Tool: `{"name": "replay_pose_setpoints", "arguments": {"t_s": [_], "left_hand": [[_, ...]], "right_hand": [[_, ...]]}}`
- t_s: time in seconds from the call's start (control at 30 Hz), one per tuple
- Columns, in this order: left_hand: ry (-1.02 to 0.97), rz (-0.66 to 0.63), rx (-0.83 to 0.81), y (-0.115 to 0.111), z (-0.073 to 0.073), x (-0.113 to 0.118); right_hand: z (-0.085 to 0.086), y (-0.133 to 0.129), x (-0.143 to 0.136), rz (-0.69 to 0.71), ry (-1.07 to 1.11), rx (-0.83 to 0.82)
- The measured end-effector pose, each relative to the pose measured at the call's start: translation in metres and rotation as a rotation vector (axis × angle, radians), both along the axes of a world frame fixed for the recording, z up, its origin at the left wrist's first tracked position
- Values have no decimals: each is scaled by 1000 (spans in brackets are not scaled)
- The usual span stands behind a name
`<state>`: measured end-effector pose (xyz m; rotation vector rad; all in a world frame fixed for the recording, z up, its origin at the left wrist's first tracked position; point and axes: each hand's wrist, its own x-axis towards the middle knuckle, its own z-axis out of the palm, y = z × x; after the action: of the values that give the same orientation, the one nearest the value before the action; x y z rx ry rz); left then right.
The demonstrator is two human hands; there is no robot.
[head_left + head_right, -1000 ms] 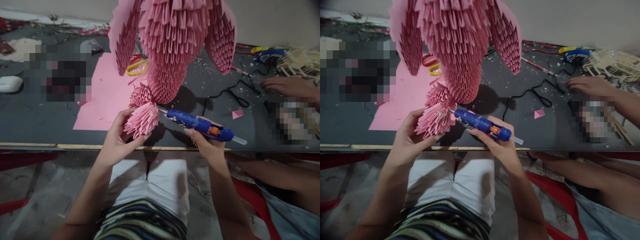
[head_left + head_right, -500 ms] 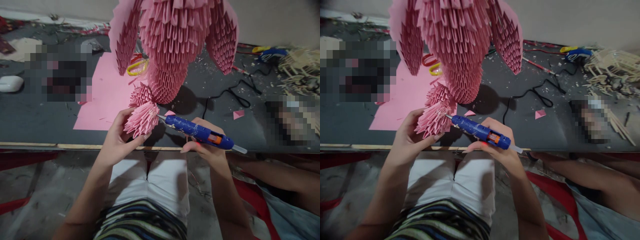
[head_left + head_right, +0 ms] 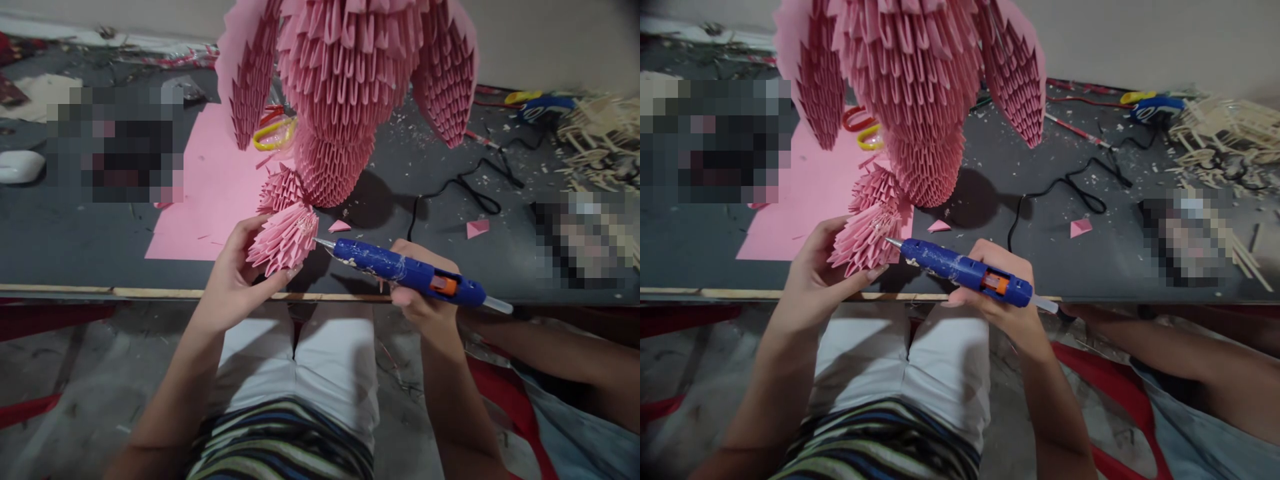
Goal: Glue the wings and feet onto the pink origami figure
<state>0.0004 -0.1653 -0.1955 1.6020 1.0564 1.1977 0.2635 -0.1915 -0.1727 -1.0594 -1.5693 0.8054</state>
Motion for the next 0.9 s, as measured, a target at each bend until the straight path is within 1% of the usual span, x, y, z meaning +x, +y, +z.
{"name": "replay_pose_setpoints", "arguments": {"t_s": [0.13,0.3,0.4,0.53,0.63,0.9], "left_hand": [[-15,7,-8,1,0,0],[-9,-8,4,2,-1,-1],[-7,-1,-3,1,-1,-1],[-1,-5,-3,1,0,-1],[15,-9,6,1,-1,-2],[36,10,24,2,1,-1]], "right_hand": [[-1,1,-1,-41,-3,-19],[-2,-1,0,-47,-20,-66],[-1,-1,-2,-55,-5,-75],[1,0,-4,-73,-6,-126],[1,1,-4,-88,-15,-124],[2,-1,-1,-63,-50,-102]]}}
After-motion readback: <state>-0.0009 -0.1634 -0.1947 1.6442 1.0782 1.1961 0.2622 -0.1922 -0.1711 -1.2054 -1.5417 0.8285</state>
